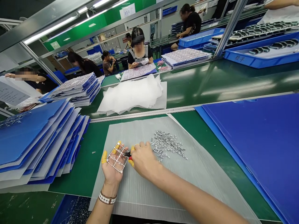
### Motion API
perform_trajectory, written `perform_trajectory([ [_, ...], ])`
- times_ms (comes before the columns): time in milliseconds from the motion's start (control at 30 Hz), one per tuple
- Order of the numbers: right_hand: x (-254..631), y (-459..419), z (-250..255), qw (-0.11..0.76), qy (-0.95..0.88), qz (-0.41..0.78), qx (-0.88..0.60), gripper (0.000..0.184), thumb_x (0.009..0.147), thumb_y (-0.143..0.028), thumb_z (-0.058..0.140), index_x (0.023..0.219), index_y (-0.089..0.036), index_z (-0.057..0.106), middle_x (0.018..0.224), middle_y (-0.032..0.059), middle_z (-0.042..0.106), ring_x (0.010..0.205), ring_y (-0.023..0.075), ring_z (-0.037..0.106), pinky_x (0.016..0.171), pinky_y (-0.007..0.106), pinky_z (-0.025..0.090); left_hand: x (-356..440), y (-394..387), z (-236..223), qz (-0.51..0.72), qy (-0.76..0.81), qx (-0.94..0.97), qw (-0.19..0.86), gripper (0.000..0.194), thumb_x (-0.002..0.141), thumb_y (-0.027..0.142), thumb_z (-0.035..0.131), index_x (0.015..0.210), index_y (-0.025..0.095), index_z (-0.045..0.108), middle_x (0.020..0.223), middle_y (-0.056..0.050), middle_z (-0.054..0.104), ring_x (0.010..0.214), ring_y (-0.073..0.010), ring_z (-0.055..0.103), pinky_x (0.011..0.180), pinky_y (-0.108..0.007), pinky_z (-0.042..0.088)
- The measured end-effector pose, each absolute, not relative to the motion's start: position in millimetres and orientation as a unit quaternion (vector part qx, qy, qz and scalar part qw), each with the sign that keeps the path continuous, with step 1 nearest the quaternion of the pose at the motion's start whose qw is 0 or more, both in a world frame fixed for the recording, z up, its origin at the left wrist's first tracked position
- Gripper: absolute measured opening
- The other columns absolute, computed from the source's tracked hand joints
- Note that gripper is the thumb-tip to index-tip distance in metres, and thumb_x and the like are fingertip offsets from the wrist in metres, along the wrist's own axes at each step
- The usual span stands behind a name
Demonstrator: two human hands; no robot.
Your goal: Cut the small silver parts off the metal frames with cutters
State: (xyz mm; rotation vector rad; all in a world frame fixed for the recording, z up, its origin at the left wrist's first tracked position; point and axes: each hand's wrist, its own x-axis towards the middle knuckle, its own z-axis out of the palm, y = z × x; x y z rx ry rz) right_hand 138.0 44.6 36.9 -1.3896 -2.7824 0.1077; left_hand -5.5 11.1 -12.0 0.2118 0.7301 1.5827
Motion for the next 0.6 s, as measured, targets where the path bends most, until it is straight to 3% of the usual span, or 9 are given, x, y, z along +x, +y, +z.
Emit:
perform_trajectory([
  [600, 135.8, 42.5, 31.9, 0.003, -0.904, -0.004, -0.427, 0.023, 0.085, -0.036, 0.052, 0.084, -0.015, 0.063, 0.078, 0.0112, 0.062, 0.074, 0.0251, 0.057, 0.064, 0.034, 0.035, 1.7, 8.0, -15.2, 0.696, 0.379, 0.154, 0.591, 0.05, 0.083, 0.052, 0.042, 0.105, 0.015, 0.068, 0.104, -0.012, 0.068, 0.095, -0.0251, 0.063, 0.088, -0.037, 0.044],
])
